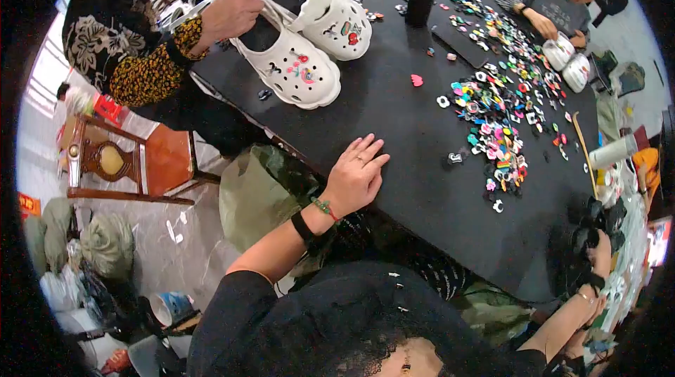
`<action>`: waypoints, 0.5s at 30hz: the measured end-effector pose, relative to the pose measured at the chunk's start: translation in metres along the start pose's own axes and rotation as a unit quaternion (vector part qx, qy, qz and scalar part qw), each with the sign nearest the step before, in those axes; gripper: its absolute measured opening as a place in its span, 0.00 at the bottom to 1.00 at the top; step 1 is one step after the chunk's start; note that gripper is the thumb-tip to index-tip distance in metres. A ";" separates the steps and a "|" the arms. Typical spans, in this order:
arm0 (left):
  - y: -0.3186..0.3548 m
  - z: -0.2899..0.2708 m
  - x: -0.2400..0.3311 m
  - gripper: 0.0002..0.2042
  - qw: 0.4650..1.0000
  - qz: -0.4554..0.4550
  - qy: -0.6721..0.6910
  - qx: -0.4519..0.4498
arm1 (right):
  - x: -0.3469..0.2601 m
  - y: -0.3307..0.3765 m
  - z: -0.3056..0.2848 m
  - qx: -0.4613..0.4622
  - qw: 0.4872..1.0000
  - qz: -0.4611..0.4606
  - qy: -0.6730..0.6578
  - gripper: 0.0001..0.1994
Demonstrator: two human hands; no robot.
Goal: Decorating white clogs with various colorful charms at a communal work table.
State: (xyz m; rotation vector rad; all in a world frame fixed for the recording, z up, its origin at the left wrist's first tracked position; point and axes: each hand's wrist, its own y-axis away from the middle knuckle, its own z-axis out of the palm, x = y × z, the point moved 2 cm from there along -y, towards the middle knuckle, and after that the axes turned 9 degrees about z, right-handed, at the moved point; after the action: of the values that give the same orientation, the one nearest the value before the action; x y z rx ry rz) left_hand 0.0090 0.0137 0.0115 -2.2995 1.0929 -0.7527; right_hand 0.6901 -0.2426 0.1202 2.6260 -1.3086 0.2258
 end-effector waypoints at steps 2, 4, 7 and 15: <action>0.000 0.001 0.014 0.15 1.000 -0.003 0.016 0.006 | -0.021 0.025 -0.036 0.020 0.998 0.018 -0.065 0.32; -0.013 0.004 -0.005 0.15 1.000 0.002 0.013 0.019 | -0.063 0.025 -0.048 0.126 0.991 -0.034 -0.035 0.29; 0.002 -0.005 -0.002 0.15 1.000 -0.004 0.022 0.014 | -0.127 0.064 -0.067 0.302 0.934 -0.184 -0.049 0.19; 0.013 -0.014 -0.001 0.17 0.997 0.016 0.049 0.058 | -0.405 0.175 -0.079 0.178 0.772 -0.518 -0.322 0.09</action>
State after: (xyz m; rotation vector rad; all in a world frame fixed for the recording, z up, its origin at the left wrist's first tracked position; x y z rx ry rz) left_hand -0.0070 0.0045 0.0134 -2.1630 1.0968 -0.9018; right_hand 0.3039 -0.0141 0.1249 3.4206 0.3590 -0.7120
